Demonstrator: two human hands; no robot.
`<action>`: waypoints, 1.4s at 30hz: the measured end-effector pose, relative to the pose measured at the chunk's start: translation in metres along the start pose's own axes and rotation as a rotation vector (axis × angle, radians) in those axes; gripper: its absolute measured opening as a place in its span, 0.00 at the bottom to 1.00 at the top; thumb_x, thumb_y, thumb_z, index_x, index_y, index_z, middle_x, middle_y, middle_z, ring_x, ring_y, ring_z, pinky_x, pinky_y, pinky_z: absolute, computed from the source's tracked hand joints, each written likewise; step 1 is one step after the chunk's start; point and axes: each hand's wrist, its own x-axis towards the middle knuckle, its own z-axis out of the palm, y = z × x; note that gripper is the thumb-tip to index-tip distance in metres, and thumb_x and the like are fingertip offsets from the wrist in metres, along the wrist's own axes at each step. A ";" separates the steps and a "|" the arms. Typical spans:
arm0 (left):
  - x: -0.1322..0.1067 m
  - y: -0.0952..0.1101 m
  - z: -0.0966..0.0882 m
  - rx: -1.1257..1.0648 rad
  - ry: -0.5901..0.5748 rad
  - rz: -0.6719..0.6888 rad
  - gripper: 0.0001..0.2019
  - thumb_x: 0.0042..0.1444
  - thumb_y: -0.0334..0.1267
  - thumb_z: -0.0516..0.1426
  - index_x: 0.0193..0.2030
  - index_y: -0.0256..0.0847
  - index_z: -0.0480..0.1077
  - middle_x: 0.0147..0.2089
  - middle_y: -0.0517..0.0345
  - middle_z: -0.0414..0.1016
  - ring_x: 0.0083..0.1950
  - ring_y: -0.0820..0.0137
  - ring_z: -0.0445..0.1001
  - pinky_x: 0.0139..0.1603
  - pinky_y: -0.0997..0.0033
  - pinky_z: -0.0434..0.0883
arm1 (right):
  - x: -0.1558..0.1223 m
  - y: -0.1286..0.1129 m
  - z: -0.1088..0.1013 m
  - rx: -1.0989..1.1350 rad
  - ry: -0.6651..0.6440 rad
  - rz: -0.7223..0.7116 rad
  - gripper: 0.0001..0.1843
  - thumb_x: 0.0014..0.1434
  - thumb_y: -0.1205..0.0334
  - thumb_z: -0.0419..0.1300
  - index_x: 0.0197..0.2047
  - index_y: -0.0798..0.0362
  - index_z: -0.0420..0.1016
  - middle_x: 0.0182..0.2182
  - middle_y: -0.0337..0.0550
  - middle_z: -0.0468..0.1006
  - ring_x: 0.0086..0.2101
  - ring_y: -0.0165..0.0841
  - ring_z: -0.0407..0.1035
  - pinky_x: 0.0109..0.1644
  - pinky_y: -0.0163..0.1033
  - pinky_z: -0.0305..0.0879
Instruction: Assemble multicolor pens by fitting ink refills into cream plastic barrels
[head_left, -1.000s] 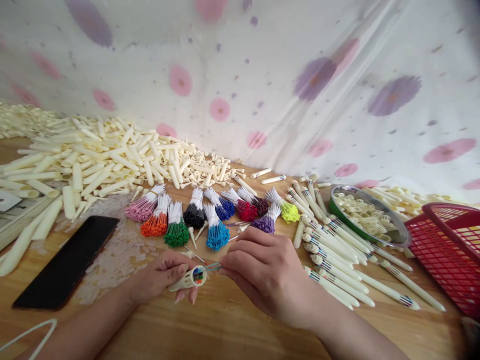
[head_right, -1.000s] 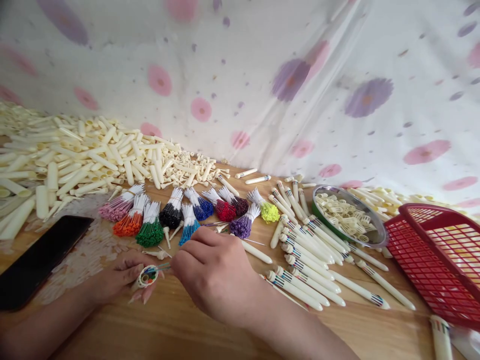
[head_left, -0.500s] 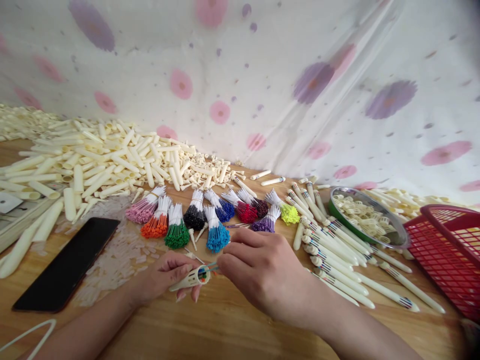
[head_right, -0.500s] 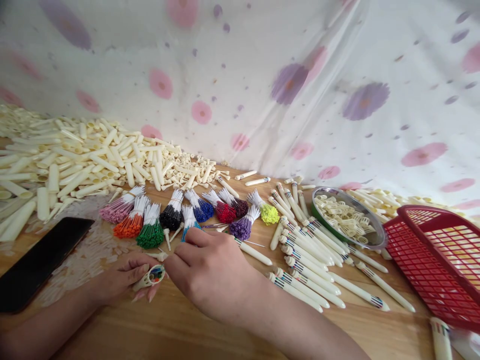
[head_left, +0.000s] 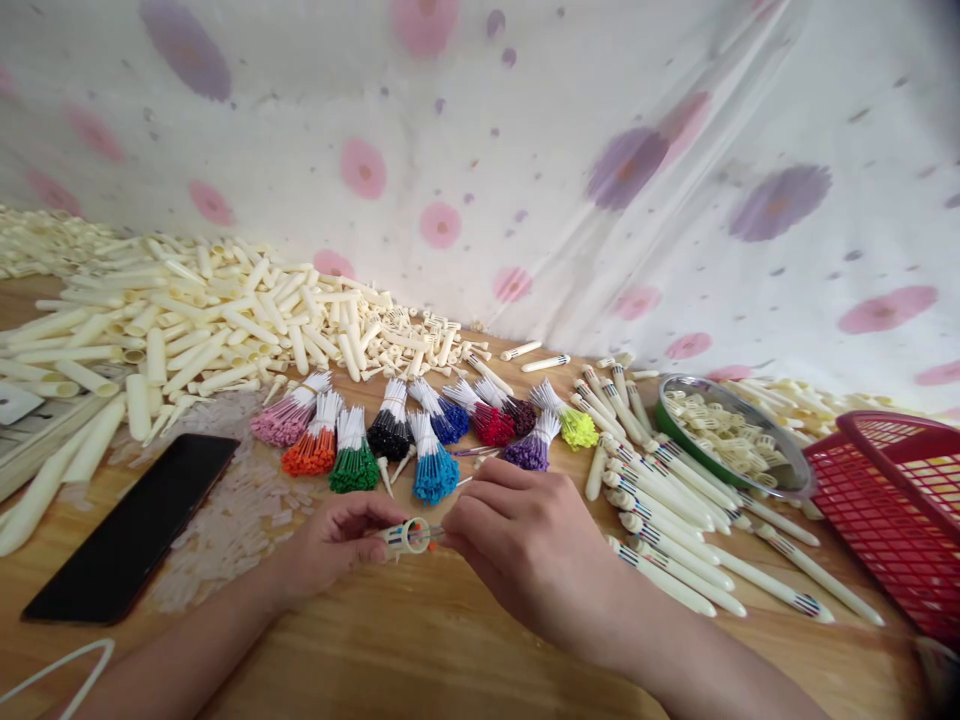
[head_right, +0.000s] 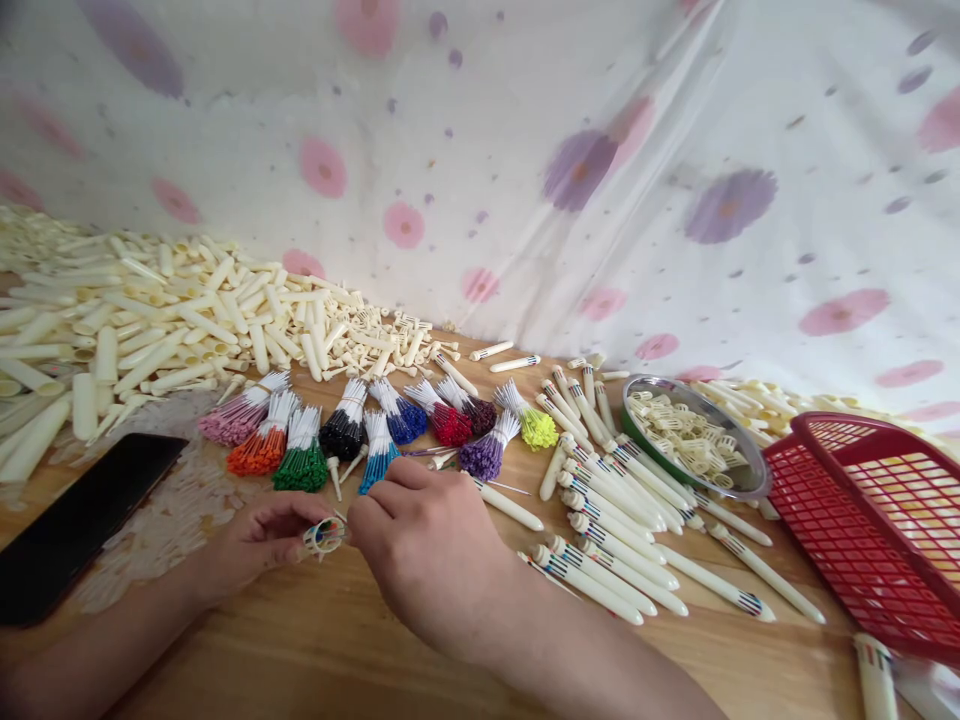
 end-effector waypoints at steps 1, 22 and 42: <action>0.000 0.001 0.001 0.023 0.021 -0.001 0.14 0.43 0.42 0.65 0.37 0.41 0.77 0.36 0.53 0.79 0.37 0.67 0.75 0.38 0.71 0.70 | 0.000 0.000 0.000 -0.003 -0.001 -0.003 0.11 0.59 0.71 0.52 0.25 0.57 0.67 0.21 0.39 0.69 0.25 0.28 0.57 0.27 0.34 0.52; 0.003 0.015 0.010 0.107 0.027 0.296 0.12 0.45 0.28 0.64 0.37 0.46 0.77 0.36 0.58 0.77 0.38 0.70 0.73 0.37 0.75 0.69 | -0.016 0.007 0.003 -0.030 0.072 -0.124 0.14 0.63 0.70 0.48 0.29 0.58 0.71 0.24 0.43 0.72 0.31 0.31 0.63 0.34 0.35 0.61; 0.003 0.011 0.011 0.023 0.006 0.294 0.09 0.45 0.30 0.64 0.35 0.44 0.76 0.35 0.55 0.76 0.37 0.69 0.74 0.35 0.73 0.72 | -0.010 -0.002 0.001 -0.113 0.090 -0.210 0.16 0.62 0.71 0.49 0.24 0.56 0.69 0.20 0.39 0.68 0.24 0.29 0.58 0.25 0.36 0.51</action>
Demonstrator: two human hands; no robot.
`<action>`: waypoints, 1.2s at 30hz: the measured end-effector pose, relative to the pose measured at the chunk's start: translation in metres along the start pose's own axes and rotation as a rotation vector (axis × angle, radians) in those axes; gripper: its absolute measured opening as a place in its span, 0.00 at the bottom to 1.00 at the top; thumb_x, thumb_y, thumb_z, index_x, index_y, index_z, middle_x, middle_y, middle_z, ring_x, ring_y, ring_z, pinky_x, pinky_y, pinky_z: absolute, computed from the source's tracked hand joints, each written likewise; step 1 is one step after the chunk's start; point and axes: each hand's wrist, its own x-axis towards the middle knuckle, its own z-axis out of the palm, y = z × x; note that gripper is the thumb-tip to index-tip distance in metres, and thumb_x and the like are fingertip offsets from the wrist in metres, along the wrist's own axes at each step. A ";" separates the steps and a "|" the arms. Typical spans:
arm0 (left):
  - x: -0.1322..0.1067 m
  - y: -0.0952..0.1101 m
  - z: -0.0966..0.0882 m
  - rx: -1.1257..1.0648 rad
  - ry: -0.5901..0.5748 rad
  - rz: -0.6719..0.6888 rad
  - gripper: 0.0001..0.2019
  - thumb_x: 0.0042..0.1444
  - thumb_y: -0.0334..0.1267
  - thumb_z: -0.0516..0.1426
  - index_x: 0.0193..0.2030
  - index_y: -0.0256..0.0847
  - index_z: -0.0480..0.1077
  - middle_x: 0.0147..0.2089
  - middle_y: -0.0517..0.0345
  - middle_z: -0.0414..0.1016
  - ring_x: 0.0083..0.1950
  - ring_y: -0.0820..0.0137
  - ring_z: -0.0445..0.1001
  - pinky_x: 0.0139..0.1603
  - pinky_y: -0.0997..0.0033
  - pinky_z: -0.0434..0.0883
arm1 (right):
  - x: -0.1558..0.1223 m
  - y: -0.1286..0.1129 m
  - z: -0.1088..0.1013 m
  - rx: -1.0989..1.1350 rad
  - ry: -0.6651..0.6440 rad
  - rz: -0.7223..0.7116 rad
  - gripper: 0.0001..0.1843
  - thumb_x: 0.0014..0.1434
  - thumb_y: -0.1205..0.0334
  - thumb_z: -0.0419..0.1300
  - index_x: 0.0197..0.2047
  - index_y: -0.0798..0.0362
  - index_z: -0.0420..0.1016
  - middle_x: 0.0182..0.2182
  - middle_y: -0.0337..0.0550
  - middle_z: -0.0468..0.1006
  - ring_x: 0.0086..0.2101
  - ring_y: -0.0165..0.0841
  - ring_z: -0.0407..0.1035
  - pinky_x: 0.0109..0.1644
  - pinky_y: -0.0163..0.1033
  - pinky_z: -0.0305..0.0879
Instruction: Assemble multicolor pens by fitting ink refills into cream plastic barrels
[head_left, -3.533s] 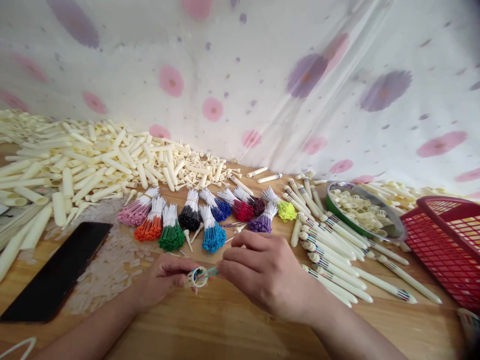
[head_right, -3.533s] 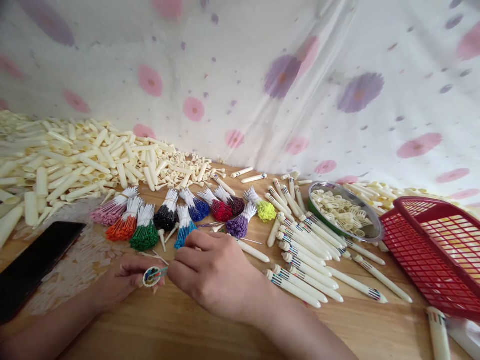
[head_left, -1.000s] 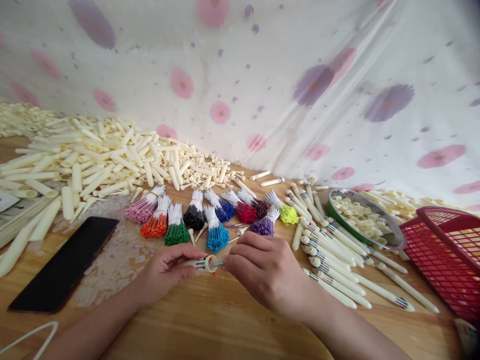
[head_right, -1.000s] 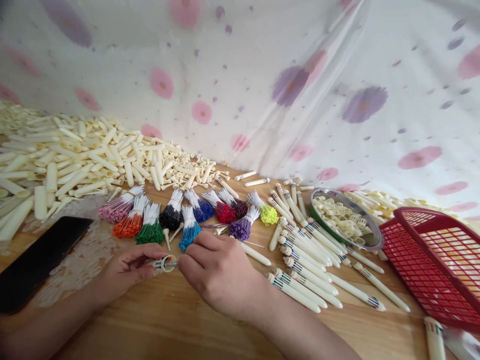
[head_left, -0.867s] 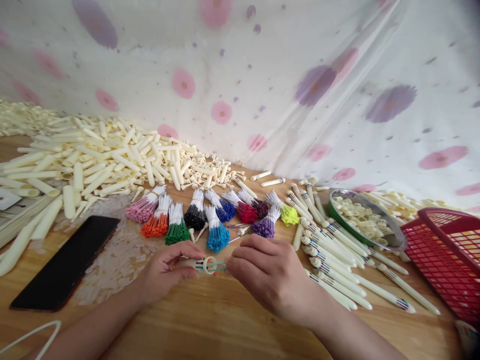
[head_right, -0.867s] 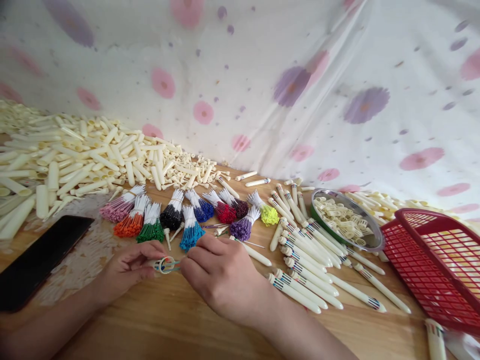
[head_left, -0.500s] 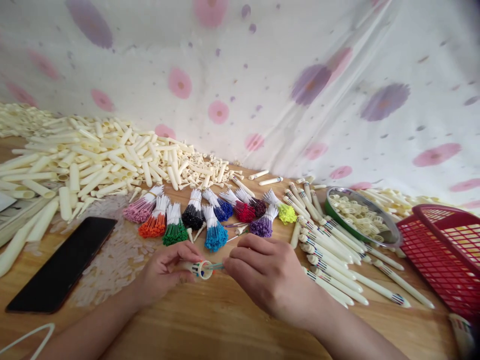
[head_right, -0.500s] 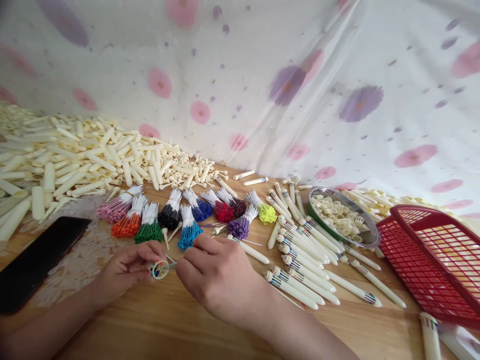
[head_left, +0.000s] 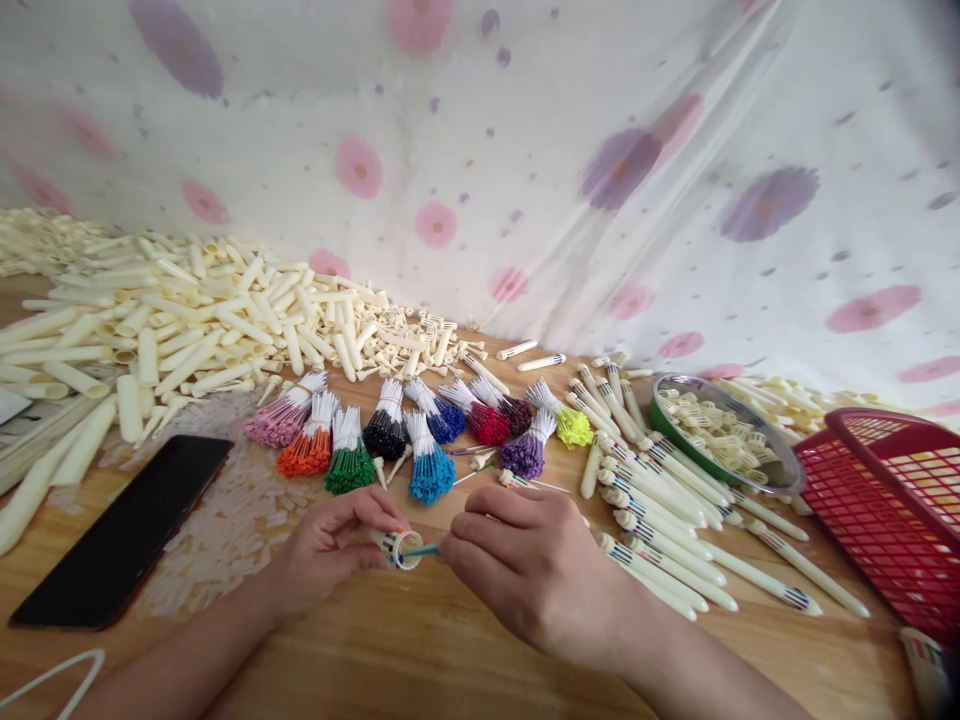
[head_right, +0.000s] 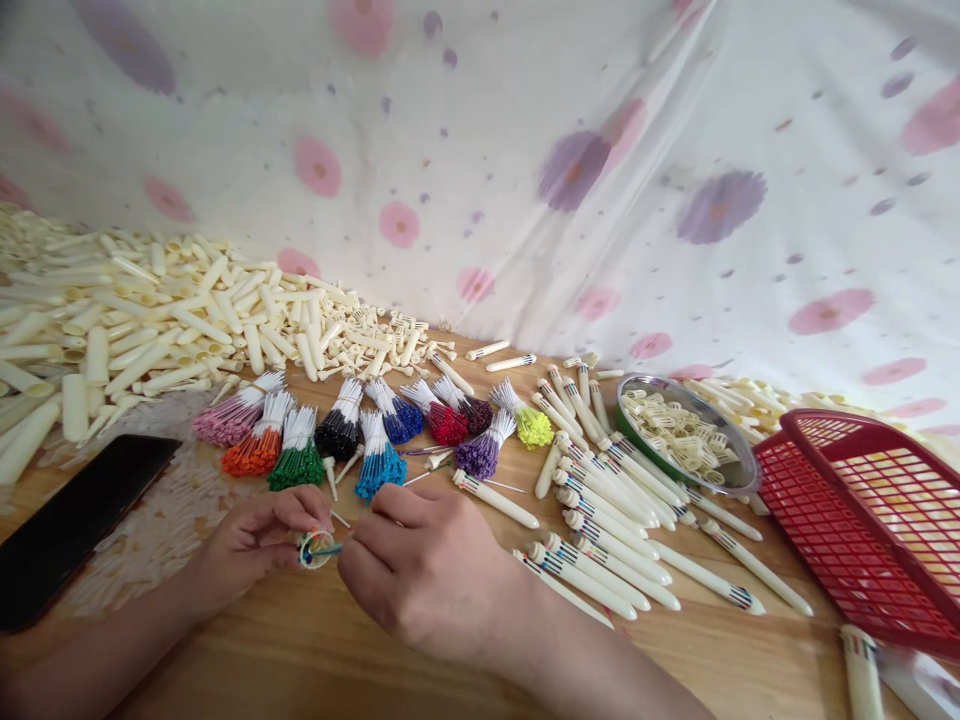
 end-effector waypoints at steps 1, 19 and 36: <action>0.000 0.000 0.000 -0.005 -0.006 -0.001 0.09 0.45 0.30 0.64 0.35 0.44 0.76 0.35 0.55 0.76 0.37 0.70 0.74 0.35 0.74 0.72 | 0.000 0.000 0.000 -0.001 0.000 -0.006 0.16 0.62 0.71 0.50 0.24 0.57 0.69 0.20 0.39 0.67 0.24 0.29 0.58 0.25 0.36 0.51; 0.000 0.002 -0.004 0.139 0.057 0.021 0.09 0.44 0.31 0.64 0.35 0.40 0.76 0.33 0.53 0.76 0.37 0.67 0.73 0.39 0.70 0.70 | -0.053 0.025 0.055 0.160 -0.225 0.629 0.02 0.54 0.68 0.60 0.32 0.54 0.70 0.29 0.40 0.75 0.31 0.31 0.70 0.32 0.33 0.62; 0.003 -0.005 0.000 0.126 0.425 -0.357 0.15 0.33 0.43 0.68 0.31 0.43 0.76 0.33 0.57 0.79 0.37 0.66 0.75 0.38 0.73 0.72 | -0.029 0.085 0.062 -0.124 -0.282 0.912 0.14 0.66 0.59 0.42 0.40 0.55 0.66 0.35 0.45 0.76 0.35 0.32 0.71 0.33 0.33 0.58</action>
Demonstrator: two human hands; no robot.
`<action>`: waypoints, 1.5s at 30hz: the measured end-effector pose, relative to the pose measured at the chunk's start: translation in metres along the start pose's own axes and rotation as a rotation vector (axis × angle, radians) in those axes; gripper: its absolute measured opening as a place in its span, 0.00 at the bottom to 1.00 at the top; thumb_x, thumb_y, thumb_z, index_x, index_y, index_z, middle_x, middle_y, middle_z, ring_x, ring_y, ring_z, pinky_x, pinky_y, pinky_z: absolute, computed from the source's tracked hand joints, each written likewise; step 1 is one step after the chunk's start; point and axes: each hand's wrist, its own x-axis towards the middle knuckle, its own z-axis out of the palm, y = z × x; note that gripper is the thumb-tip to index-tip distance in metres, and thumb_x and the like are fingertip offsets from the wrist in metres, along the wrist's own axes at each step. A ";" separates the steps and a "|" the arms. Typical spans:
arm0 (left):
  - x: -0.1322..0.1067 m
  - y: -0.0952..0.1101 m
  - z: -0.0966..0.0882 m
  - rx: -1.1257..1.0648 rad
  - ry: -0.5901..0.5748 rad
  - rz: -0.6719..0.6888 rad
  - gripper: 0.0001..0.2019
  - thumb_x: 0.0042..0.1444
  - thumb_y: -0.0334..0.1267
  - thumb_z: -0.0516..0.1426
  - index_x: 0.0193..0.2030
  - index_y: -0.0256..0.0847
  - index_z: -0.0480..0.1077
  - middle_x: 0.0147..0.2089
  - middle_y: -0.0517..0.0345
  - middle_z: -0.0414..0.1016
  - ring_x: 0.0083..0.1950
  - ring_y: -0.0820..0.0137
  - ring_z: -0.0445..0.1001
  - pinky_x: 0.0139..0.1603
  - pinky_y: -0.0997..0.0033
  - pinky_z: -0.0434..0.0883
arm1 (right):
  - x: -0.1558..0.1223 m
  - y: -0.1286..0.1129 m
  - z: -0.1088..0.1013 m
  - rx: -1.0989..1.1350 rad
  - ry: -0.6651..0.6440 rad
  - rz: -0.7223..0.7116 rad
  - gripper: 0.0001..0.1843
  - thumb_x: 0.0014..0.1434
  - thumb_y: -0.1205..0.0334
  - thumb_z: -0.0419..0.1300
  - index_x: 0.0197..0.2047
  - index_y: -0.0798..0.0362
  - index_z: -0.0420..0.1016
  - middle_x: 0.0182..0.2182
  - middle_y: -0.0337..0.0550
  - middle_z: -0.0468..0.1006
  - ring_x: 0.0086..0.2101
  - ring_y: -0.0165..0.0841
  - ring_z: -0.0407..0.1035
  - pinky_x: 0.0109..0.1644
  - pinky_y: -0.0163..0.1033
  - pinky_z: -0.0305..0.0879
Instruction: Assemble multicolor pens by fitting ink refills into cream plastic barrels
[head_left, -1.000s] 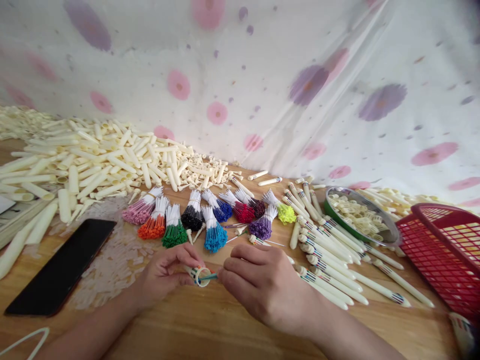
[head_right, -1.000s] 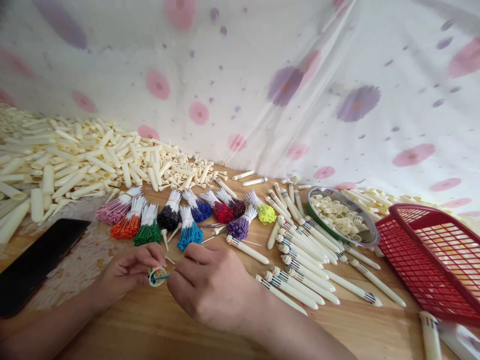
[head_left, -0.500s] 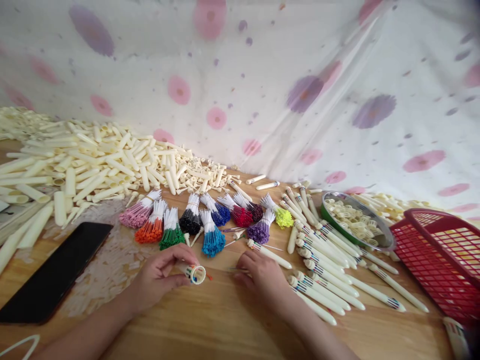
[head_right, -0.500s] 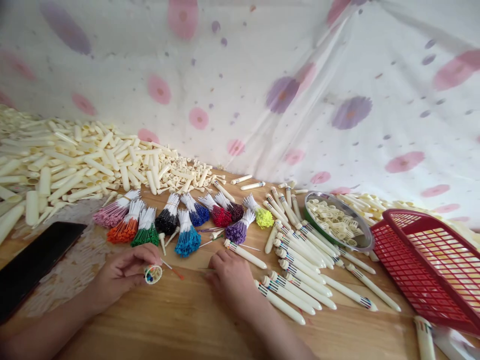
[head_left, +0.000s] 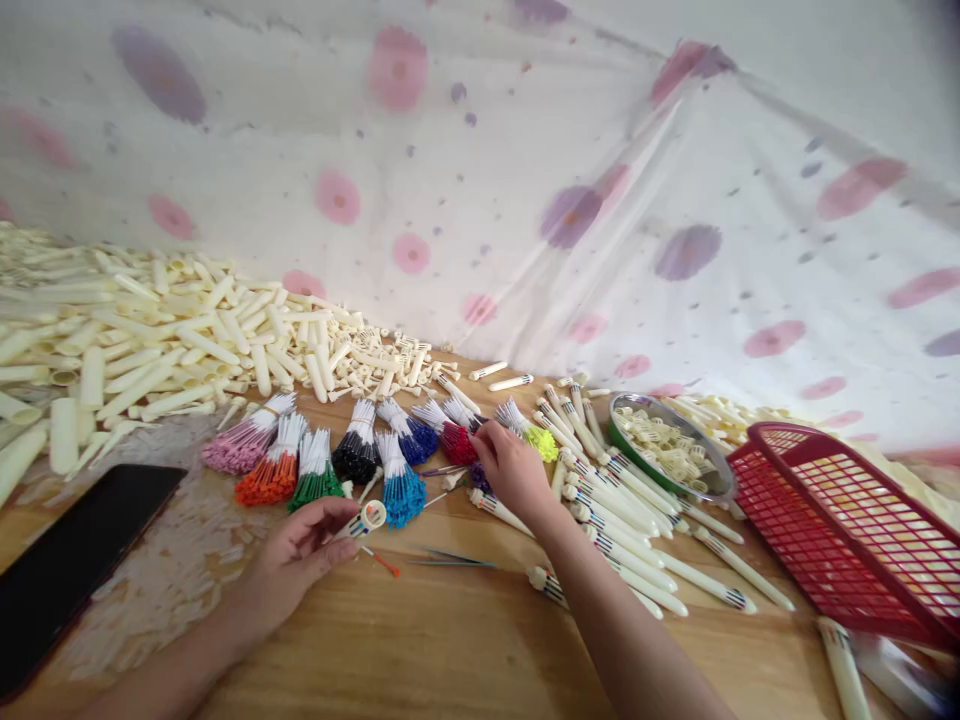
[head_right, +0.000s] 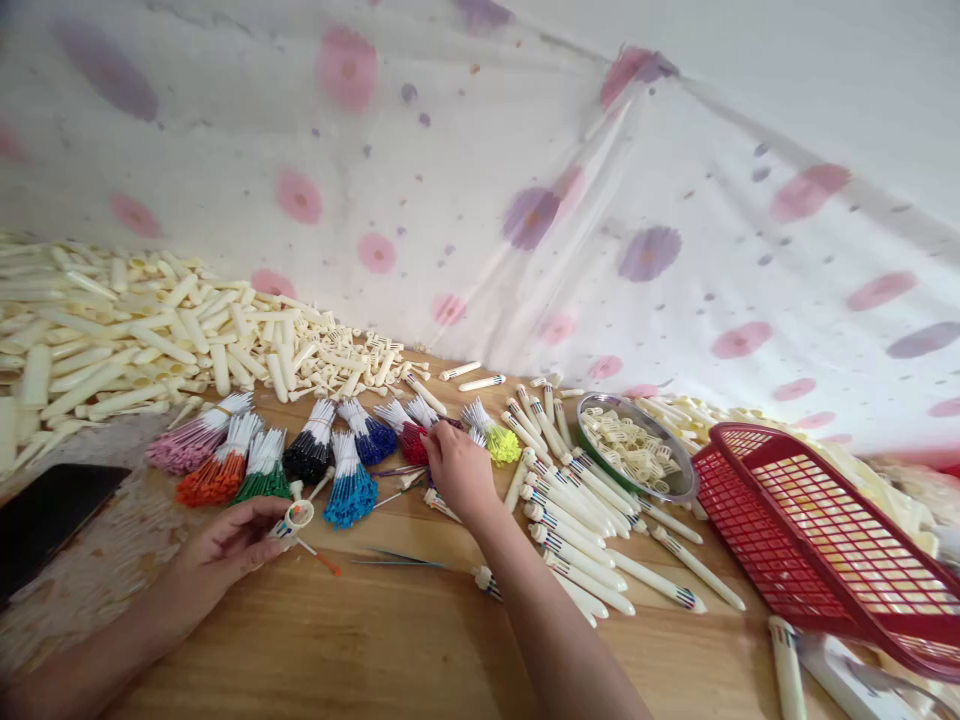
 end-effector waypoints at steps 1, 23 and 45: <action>0.000 0.001 0.001 0.003 0.014 -0.023 0.16 0.32 0.43 0.68 0.31 0.43 0.76 0.33 0.57 0.79 0.37 0.66 0.75 0.37 0.73 0.72 | 0.012 0.002 -0.003 -0.069 -0.057 -0.015 0.15 0.67 0.59 0.40 0.42 0.54 0.65 0.36 0.45 0.76 0.36 0.33 0.71 0.33 0.33 0.58; -0.006 0.007 0.006 0.015 -0.119 -0.091 0.14 0.37 0.44 0.67 0.33 0.45 0.77 0.33 0.60 0.79 0.37 0.68 0.73 0.37 0.78 0.69 | 0.043 0.003 -0.002 0.209 -0.437 -0.298 0.11 0.60 0.66 0.47 0.30 0.54 0.67 0.25 0.37 0.78 0.26 0.26 0.69 0.28 0.29 0.58; -0.009 0.002 0.020 -0.270 -0.224 -0.295 0.14 0.42 0.44 0.65 0.35 0.42 0.75 0.33 0.57 0.78 0.34 0.70 0.74 0.34 0.73 0.71 | 0.012 -0.011 0.004 -0.047 -0.219 0.009 0.15 0.64 0.53 0.45 0.40 0.54 0.67 0.36 0.49 0.77 0.36 0.37 0.72 0.34 0.35 0.58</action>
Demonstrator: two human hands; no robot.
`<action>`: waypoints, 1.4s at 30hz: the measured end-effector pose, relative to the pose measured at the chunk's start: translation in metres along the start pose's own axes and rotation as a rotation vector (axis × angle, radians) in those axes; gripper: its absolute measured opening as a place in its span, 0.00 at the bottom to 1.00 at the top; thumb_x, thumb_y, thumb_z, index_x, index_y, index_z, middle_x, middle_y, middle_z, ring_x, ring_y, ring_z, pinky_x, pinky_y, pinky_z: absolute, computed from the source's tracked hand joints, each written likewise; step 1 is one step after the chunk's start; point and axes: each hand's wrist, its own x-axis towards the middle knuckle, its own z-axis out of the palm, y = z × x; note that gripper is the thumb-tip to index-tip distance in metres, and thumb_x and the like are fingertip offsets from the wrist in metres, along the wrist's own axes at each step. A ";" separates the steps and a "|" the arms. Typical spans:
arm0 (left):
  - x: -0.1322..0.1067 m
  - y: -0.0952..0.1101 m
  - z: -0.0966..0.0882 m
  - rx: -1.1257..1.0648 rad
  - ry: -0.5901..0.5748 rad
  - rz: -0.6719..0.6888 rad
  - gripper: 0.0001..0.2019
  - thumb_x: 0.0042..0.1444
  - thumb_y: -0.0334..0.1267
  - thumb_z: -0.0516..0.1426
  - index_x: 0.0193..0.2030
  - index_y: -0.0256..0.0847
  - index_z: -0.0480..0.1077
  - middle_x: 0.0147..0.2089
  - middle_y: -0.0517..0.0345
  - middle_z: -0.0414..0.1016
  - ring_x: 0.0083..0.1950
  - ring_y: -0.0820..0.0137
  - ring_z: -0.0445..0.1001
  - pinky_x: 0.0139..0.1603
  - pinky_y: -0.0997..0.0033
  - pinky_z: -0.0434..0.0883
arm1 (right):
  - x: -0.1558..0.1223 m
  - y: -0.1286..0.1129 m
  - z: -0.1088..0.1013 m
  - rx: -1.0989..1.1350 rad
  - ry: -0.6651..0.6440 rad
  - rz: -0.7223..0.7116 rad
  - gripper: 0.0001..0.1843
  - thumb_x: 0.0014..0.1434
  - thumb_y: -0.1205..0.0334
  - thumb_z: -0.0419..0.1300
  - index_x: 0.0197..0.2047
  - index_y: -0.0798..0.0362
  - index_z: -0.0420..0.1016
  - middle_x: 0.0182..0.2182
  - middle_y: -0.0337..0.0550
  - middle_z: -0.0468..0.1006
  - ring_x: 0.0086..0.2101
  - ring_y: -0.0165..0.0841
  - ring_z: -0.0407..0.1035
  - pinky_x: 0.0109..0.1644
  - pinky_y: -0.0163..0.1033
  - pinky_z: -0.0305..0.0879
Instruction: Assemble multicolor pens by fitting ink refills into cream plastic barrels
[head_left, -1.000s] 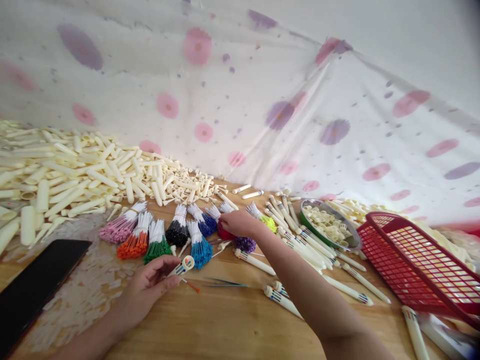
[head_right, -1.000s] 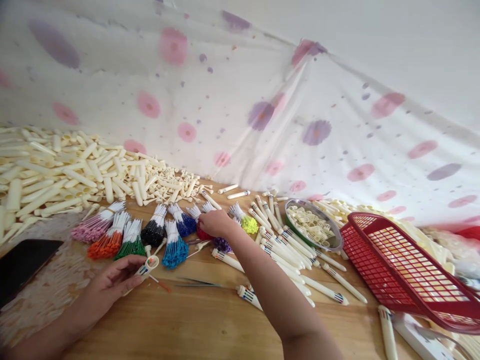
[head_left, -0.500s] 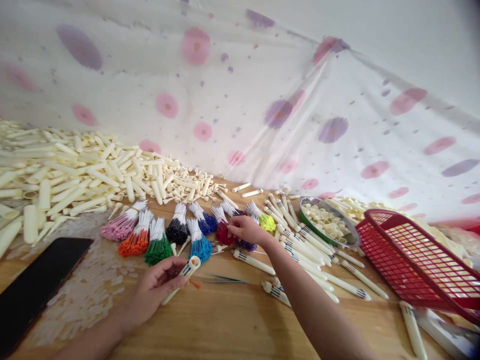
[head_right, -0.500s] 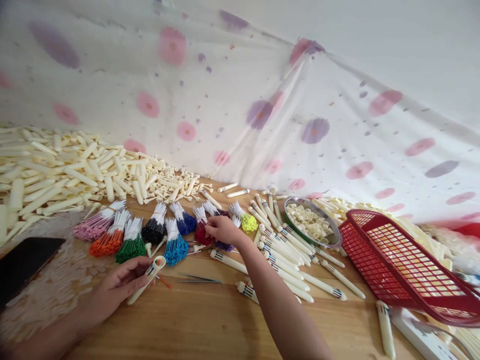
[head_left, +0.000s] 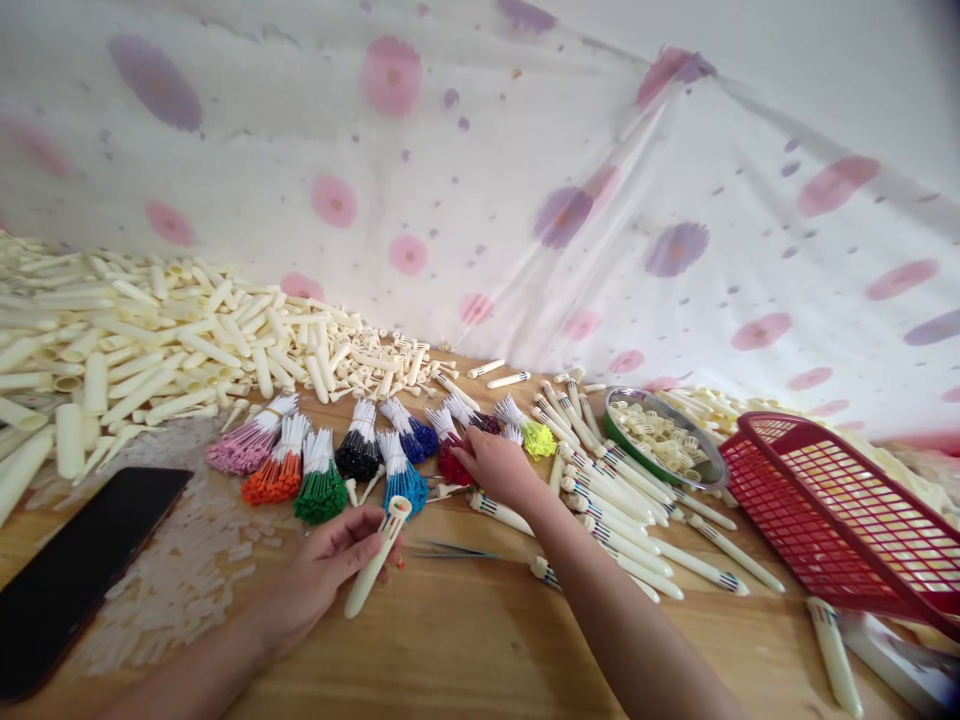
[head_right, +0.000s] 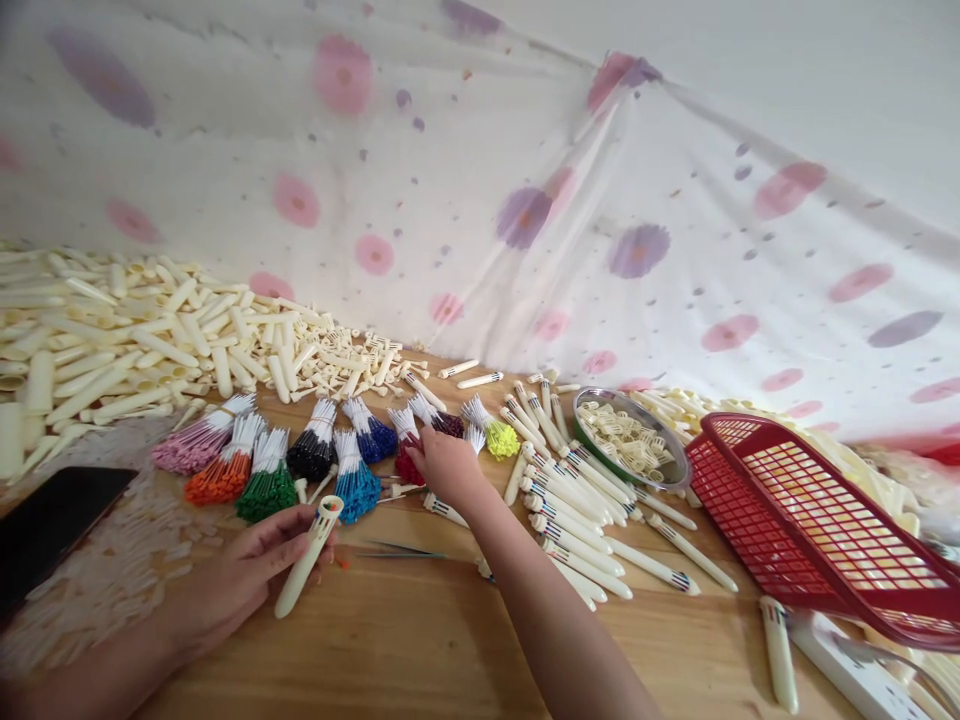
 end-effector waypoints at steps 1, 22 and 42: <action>0.000 0.000 0.003 -0.027 -0.013 -0.024 0.14 0.42 0.44 0.65 0.35 0.41 0.74 0.34 0.56 0.78 0.35 0.69 0.75 0.34 0.72 0.72 | 0.000 0.000 0.001 0.003 0.002 0.006 0.15 0.63 0.53 0.46 0.41 0.55 0.66 0.36 0.50 0.77 0.36 0.38 0.72 0.34 0.35 0.58; 0.009 0.001 0.010 -0.208 0.160 0.047 0.06 0.47 0.30 0.63 0.34 0.38 0.72 0.46 0.52 0.77 0.55 0.59 0.70 0.49 0.65 0.74 | -0.009 0.012 0.007 0.192 0.111 -0.007 0.11 0.59 0.56 0.51 0.33 0.54 0.69 0.28 0.43 0.75 0.29 0.32 0.67 0.30 0.33 0.52; 0.009 -0.003 0.005 -0.111 0.135 0.073 0.14 0.42 0.40 0.66 0.36 0.39 0.72 0.47 0.51 0.76 0.54 0.57 0.71 0.46 0.63 0.74 | -0.014 0.013 0.021 0.453 0.130 0.105 0.13 0.60 0.58 0.49 0.28 0.53 0.67 0.26 0.42 0.76 0.28 0.32 0.70 0.29 0.33 0.57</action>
